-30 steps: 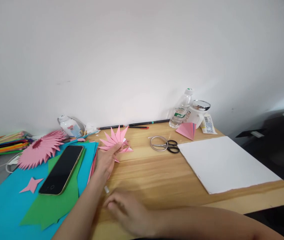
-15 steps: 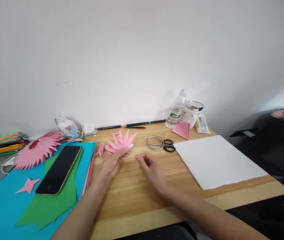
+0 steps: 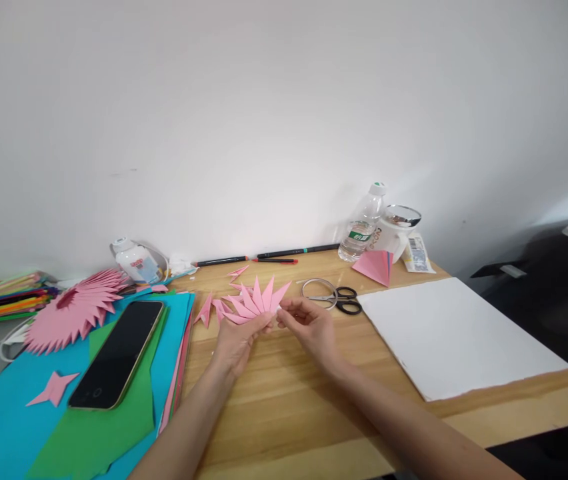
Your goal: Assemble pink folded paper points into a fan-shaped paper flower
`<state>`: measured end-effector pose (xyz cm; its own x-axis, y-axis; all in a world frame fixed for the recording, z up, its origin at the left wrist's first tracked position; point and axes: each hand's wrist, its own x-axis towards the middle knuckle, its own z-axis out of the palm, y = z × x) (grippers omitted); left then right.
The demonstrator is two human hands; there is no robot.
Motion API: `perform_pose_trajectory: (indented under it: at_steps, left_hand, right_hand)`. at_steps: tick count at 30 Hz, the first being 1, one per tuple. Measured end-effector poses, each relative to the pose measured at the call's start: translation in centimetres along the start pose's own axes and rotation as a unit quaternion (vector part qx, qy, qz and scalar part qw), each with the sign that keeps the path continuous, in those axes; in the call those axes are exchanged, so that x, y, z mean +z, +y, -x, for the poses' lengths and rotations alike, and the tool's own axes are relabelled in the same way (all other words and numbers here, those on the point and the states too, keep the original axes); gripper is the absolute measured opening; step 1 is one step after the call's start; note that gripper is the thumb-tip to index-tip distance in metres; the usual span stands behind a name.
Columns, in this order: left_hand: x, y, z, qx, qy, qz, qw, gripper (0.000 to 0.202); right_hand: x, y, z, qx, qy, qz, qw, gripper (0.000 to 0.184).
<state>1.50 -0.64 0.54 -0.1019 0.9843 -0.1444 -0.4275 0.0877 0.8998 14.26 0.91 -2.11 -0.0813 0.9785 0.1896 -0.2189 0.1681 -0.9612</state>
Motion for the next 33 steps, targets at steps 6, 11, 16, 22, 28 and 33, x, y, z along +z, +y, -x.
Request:
perform_pose_trajectory:
  at_steps: [6, 11, 16, 22, 28, 33]
  left_hand:
    - [0.2, -0.3, 0.1, 0.013, 0.006, -0.029, 0.999, 0.028]
    - [0.4, -0.4, 0.2, -0.007, 0.014, -0.029, 0.999, 0.031]
    - [0.4, -0.3, 0.3, -0.044, 0.03, -0.038, 0.998, 0.023]
    - [0.1, -0.5, 0.1, -0.082, 0.034, -0.037, 0.995, 0.024]
    - [-0.1, -0.5, 0.1, -0.111, 0.045, -0.03, 0.992, 0.025]
    - [-0.6, -0.4, -0.2, -0.13, 0.045, -0.031, 0.99, 0.022]
  right_hand:
    - [-0.4, 0.3, 0.1, 0.0, -0.011, 0.039, 0.999, 0.017]
    - [-1.0, 0.6, 0.0, 0.003, -0.018, 0.086, 0.996, 0.022]
    - [-1.6, 0.9, 0.0, -0.072, -0.052, 0.226, 0.97, 0.022]
    - [-1.5, 0.9, 0.5, -0.128, -0.074, 0.322, 0.935, 0.022]
    - [-1.7, 1.2, 0.3, -0.144, -0.082, 0.338, 0.927, 0.026]
    - [-2.1, 1.1, 0.1, -0.175, -0.119, 0.339, 0.916, 0.027]
